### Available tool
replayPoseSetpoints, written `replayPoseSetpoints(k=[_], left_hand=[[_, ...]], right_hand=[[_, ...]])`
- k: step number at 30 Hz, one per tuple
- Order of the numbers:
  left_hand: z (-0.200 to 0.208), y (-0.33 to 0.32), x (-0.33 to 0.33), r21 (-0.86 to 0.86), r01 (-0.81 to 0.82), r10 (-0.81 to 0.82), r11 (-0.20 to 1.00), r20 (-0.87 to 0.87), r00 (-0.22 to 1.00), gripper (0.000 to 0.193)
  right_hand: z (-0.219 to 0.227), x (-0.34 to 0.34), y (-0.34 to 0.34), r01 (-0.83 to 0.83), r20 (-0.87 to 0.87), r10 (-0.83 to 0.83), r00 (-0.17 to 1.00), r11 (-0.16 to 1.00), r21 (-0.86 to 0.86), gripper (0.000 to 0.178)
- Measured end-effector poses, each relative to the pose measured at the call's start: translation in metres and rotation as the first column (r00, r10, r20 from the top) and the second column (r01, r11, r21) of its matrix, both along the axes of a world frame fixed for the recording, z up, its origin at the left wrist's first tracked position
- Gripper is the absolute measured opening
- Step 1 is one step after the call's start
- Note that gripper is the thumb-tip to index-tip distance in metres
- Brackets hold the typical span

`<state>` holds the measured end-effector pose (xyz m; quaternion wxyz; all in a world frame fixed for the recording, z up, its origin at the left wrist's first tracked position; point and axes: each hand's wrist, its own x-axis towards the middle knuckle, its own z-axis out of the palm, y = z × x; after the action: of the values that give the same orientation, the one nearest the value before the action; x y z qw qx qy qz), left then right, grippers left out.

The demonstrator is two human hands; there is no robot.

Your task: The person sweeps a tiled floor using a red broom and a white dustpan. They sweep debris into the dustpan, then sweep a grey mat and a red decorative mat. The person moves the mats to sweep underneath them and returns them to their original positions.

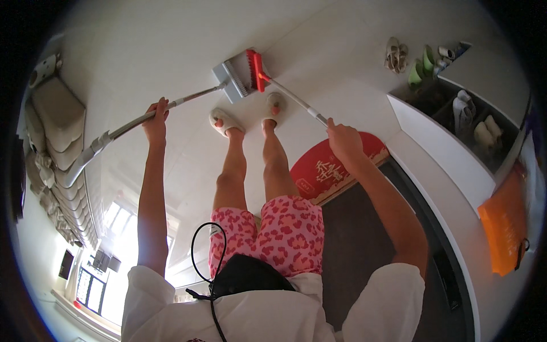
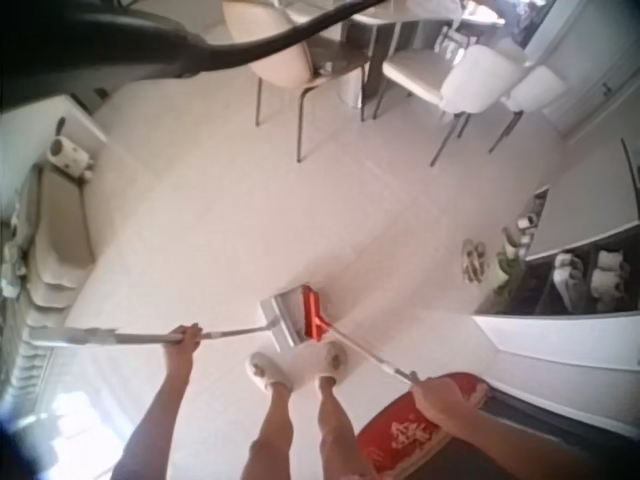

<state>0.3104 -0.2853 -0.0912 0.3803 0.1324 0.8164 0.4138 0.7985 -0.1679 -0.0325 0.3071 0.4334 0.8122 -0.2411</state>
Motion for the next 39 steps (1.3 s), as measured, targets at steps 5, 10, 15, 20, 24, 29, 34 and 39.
replayPoseSetpoints(k=[5,10,15,20,24,29,34,39], left_hand=[[0.005,-0.006,0.0,-0.007,-0.035,0.035,0.999,0.003,0.999,0.032],[0.005,-0.003,-0.005,-0.025,-0.078,0.077,0.997,-0.029,0.997,0.032],[0.007,0.003,0.0,-0.027,-0.053,0.053,0.998,-0.006,0.999,0.031],[0.014,0.004,-0.005,-0.041,-0.014,0.014,0.999,-0.015,1.0,0.031],[0.014,0.009,-0.001,0.009,0.014,-0.014,1.0,-0.019,1.0,0.03],[0.013,0.004,-0.002,-0.033,0.123,-0.125,0.992,-0.092,0.988,0.027],[0.011,0.006,0.016,0.06,0.049,-0.038,0.997,-0.163,0.986,0.028],[0.01,0.004,0.02,0.078,0.072,-0.058,0.994,-0.167,0.984,0.029]], right_hand=[[0.011,-0.015,0.002,0.158,0.017,-0.157,0.987,0.984,-0.077,0.031],[0.016,-0.008,-0.019,0.299,0.04,-0.297,0.954,0.953,-0.041,0.033],[-0.017,-0.036,-0.046,0.444,0.032,-0.444,0.896,0.89,-0.106,0.036],[-0.032,-0.059,-0.081,0.49,0.035,-0.49,0.871,0.864,-0.116,0.043],[-0.04,-0.067,-0.087,0.426,0.071,-0.421,0.904,0.897,-0.114,0.046],[-0.026,-0.054,-0.109,0.413,0.171,-0.39,0.905,0.9,-0.136,0.046],[0.012,-0.036,-0.118,0.409,0.198,-0.375,0.906,0.896,-0.173,0.047],[0.019,-0.058,-0.111,0.489,0.232,-0.44,0.867,0.84,-0.235,0.048]])
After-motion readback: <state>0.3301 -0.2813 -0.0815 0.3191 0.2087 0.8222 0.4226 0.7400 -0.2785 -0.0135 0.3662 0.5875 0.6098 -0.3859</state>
